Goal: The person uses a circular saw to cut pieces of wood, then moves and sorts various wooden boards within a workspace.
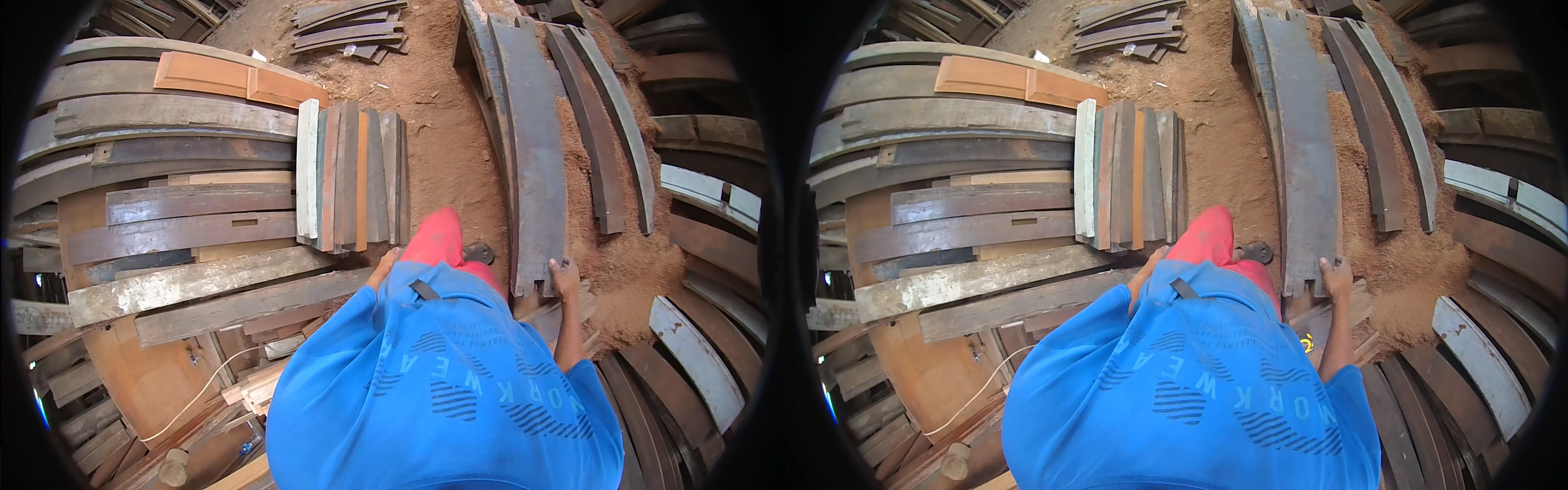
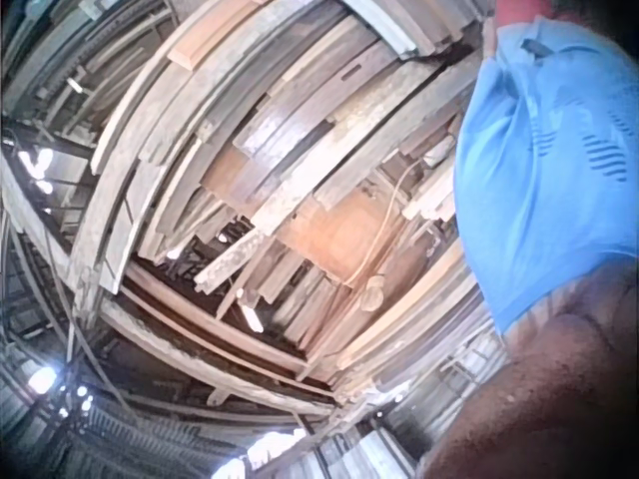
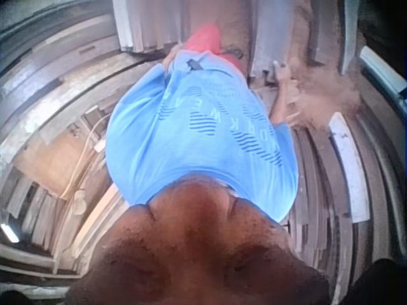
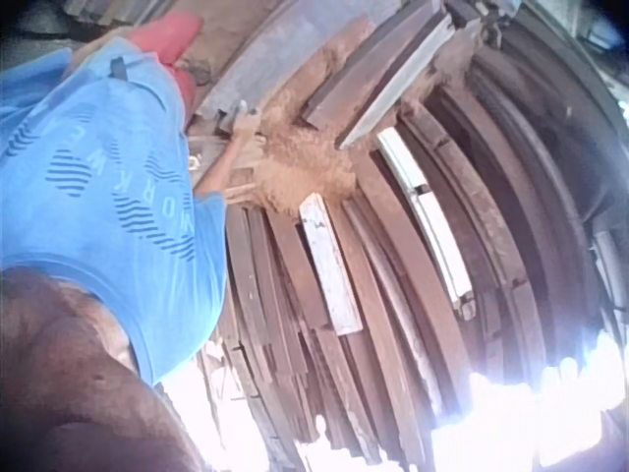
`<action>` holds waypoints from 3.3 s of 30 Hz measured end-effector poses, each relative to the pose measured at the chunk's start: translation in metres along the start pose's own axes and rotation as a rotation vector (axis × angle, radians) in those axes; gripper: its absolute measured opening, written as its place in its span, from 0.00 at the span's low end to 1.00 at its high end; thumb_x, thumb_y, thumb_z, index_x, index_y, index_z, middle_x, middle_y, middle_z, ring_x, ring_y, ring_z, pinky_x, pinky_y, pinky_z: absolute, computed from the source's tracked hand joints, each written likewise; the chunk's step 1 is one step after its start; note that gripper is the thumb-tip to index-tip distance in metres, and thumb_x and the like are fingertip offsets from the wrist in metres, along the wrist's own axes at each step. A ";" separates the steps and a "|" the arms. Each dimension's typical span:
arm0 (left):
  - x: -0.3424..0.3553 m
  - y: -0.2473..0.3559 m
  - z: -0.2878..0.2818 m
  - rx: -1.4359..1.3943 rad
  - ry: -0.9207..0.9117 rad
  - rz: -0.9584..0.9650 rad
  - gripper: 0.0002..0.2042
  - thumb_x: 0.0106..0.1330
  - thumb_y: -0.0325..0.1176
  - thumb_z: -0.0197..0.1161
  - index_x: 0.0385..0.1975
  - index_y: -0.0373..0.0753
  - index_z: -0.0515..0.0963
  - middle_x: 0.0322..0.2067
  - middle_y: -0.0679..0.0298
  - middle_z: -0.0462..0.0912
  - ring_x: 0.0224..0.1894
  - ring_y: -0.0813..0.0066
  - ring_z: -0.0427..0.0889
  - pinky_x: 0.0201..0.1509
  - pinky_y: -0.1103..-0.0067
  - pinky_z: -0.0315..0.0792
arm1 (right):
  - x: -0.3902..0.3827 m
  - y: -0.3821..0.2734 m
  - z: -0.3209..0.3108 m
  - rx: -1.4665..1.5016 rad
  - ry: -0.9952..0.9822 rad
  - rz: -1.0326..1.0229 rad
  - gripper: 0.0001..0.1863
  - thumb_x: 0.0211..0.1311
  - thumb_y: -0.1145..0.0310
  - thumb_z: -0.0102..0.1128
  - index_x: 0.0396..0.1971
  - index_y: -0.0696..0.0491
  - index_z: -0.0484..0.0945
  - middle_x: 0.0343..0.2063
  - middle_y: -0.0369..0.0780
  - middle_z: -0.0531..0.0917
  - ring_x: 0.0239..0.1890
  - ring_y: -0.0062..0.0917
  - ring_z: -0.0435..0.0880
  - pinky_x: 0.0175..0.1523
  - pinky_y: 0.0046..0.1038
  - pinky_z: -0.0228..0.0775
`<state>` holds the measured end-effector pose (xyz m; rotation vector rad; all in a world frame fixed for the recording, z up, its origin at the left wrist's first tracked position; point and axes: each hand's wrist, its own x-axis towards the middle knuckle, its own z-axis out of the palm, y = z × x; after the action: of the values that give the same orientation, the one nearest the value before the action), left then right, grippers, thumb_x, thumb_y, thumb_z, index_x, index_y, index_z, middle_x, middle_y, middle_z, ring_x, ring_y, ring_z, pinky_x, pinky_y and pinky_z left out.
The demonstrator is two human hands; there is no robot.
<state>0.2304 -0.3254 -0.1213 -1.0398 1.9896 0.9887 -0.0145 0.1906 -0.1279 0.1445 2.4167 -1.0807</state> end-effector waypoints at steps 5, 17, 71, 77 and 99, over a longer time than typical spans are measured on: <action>-0.014 -0.048 0.009 -0.131 0.078 -0.092 0.24 0.66 0.48 0.66 0.53 0.36 0.82 0.53 0.45 0.85 0.59 0.50 0.83 0.62 0.65 0.76 | -0.014 -0.032 -0.007 -0.060 -0.027 0.084 0.38 0.62 0.48 0.70 0.56 0.69 0.75 0.48 0.57 0.84 0.52 0.45 0.85 0.58 0.39 0.74; -0.026 -0.188 0.028 -0.576 0.448 -0.384 0.22 0.69 0.36 0.65 0.59 0.29 0.76 0.50 0.49 0.85 0.51 0.66 0.83 0.54 0.72 0.78 | -0.041 -0.311 0.071 -0.099 -0.126 -0.355 0.19 0.67 0.60 0.64 0.49 0.61 0.81 0.41 0.52 0.87 0.44 0.41 0.87 0.54 0.39 0.77; 0.318 -0.263 0.100 -2.250 0.238 -0.566 0.38 0.63 0.50 0.74 0.71 0.45 0.65 0.71 0.64 0.69 0.77 0.61 0.58 0.82 0.54 0.41 | 0.078 -0.007 0.698 0.096 -0.681 0.289 0.38 0.55 0.62 0.79 0.57 0.63 0.65 0.47 0.51 0.83 0.50 0.32 0.85 0.52 0.36 0.80; 0.321 -0.258 0.095 -2.109 0.187 -0.649 0.42 0.65 0.53 0.71 0.74 0.45 0.59 0.75 0.62 0.63 0.78 0.60 0.56 0.82 0.54 0.42 | 0.087 -0.029 0.685 -0.287 -0.623 0.037 0.42 0.58 0.56 0.74 0.64 0.65 0.65 0.57 0.61 0.78 0.57 0.52 0.81 0.65 0.44 0.71; 0.127 -0.181 0.034 0.094 -0.136 0.059 0.33 0.61 0.54 0.70 0.63 0.41 0.74 0.59 0.47 0.79 0.63 0.47 0.76 0.69 0.55 0.65 | -0.024 -0.092 0.363 -1.064 -1.070 0.014 0.29 0.66 0.48 0.59 0.57 0.55 0.81 0.59 0.52 0.81 0.61 0.51 0.79 0.68 0.47 0.68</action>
<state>0.3368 -0.4127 -0.2981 -0.8450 1.9446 0.9611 0.1210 -0.1325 -0.2613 -0.6064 1.6393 0.2629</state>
